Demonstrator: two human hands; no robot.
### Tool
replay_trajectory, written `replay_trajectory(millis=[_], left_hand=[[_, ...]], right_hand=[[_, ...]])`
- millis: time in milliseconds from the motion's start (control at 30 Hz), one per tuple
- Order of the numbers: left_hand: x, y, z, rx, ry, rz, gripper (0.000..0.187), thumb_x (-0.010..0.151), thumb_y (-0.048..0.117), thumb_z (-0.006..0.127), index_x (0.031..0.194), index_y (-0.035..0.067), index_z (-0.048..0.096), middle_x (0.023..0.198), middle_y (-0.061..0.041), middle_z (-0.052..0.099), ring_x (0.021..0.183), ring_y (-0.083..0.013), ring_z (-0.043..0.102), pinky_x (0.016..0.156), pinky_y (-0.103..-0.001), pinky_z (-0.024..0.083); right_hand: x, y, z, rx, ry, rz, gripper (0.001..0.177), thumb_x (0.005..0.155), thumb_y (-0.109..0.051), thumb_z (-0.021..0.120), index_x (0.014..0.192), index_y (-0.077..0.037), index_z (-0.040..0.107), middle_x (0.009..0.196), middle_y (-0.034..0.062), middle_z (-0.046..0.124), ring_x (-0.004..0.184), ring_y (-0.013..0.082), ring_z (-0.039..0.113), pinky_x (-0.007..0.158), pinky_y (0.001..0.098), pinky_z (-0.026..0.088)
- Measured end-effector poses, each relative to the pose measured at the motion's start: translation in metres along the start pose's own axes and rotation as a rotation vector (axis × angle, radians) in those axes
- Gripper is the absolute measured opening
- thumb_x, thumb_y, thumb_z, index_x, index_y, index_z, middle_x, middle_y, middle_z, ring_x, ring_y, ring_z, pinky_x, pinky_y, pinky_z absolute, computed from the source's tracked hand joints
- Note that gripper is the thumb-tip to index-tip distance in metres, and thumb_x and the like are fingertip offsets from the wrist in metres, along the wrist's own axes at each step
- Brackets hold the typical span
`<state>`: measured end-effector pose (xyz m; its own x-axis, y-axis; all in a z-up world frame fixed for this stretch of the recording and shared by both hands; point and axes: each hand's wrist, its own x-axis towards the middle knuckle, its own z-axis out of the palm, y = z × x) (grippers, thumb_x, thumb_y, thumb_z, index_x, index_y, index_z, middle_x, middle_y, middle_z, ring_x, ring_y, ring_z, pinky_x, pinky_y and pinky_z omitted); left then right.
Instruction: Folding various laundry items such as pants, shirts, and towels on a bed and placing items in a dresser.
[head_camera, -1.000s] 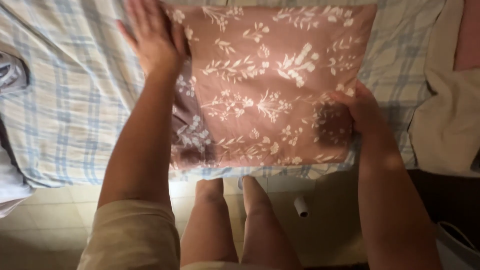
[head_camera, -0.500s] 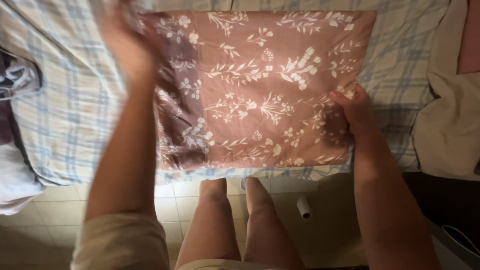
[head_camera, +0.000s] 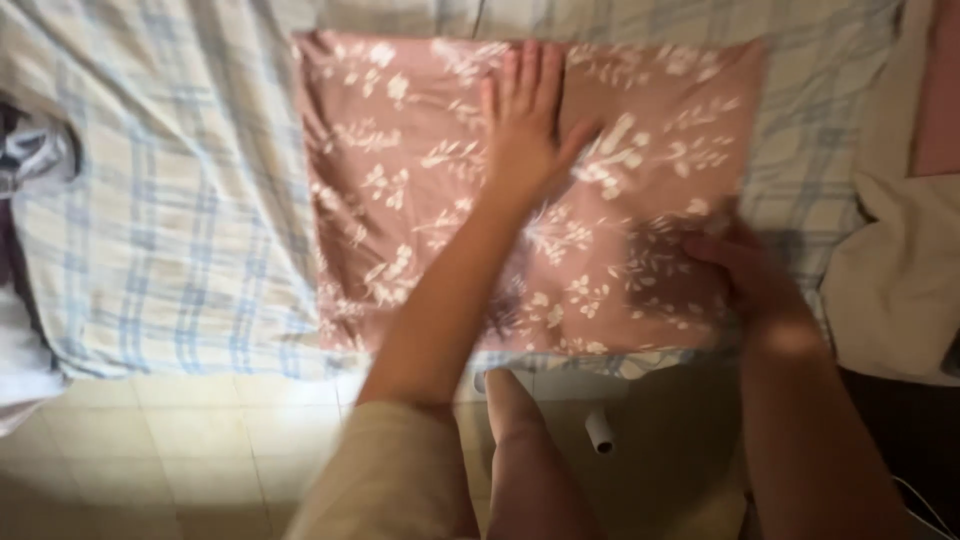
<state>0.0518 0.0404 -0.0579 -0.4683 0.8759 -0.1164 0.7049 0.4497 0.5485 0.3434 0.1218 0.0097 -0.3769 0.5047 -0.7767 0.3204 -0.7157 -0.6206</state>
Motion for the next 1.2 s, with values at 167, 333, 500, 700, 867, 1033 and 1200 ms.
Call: replay_trajectory(millis=[167,333,500,700,867,1033,1200], left_hand=[[0.000,-0.002,0.044,-0.118,0.118,-0.105,0.085,0.105,0.065,0.046,0.168,0.013,0.019,0.177,-0.004,0.016,0.167,-0.0234,0.009,0.137,-0.047,0.000],[-0.027,-0.019,0.046,-0.789,0.328,-0.281,0.056,0.115,0.051,0.031,0.160,0.017,0.029,0.163,-0.001,0.031,0.154,-0.0180,0.026,0.130,-0.038,0.021],[-0.145,0.003,-0.004,-1.046,0.329,-0.459,0.050,0.109,0.047,0.041,0.147,0.014,0.038,0.149,-0.004,0.042,0.139,-0.0191,0.039,0.118,-0.037,0.031],[-0.307,-0.017,0.011,-1.497,0.285,-0.769,0.041,0.099,0.041,0.056,0.126,0.011,0.053,0.127,-0.007,0.058,0.117,-0.0205,0.059,0.100,-0.035,0.048],[-0.345,-0.052,0.046,-1.810,0.310,-0.926,0.035,0.093,0.037,0.066,0.113,0.008,0.062,0.112,-0.010,0.069,0.103,-0.0214,0.073,0.089,-0.034,0.059],[-0.335,-0.060,0.057,-1.668,0.342,-1.172,0.028,0.094,0.027,0.071,0.083,0.003,0.065,0.067,-0.006,0.070,0.063,-0.0145,0.064,0.065,-0.027,0.055],[-0.334,-0.068,0.017,-1.391,0.612,-1.079,0.030,0.093,0.020,0.082,0.099,0.000,0.059,0.083,-0.007,0.062,0.072,-0.0119,0.054,0.063,-0.027,0.044]], right_hand=[[-0.052,-0.021,0.073,0.184,-0.233,-0.090,0.069,0.076,0.002,0.067,0.143,-0.009,0.055,0.124,0.0094,0.069,0.108,0.0217,0.068,0.089,0.0342,0.058],[-0.009,0.010,0.198,0.128,-0.601,-0.282,0.067,0.091,0.002,0.073,0.151,-0.006,0.043,0.124,0.0094,0.063,0.108,0.0210,0.065,0.095,0.0397,0.055],[0.022,0.014,0.341,-0.372,-0.570,-0.109,0.102,0.093,-0.009,0.076,0.168,-0.015,0.007,0.100,0.0151,0.066,0.086,0.0228,0.063,0.078,0.0416,0.057],[0.040,0.063,0.333,-0.891,-0.363,-0.736,0.073,0.098,-0.027,0.077,0.156,-0.014,0.034,0.109,0.0093,0.071,0.096,0.0208,0.068,0.086,0.0371,0.059],[0.071,0.051,0.308,-1.318,-0.078,-1.231,0.082,0.096,-0.046,0.076,0.164,-0.024,0.034,0.170,0.0180,0.029,0.156,0.0451,0.021,0.126,0.0640,0.021],[0.137,0.019,0.364,-1.711,-0.058,-1.159,0.112,0.094,-0.086,0.059,0.167,-0.028,-0.004,0.176,0.0092,-0.013,0.161,0.0371,-0.011,0.125,0.0748,-0.004],[0.133,-0.036,0.395,-1.805,-0.167,-0.770,0.115,0.090,-0.082,0.065,0.170,-0.028,0.003,0.177,0.0130,-0.001,0.161,0.0371,-0.003,0.127,0.0685,0.001]])
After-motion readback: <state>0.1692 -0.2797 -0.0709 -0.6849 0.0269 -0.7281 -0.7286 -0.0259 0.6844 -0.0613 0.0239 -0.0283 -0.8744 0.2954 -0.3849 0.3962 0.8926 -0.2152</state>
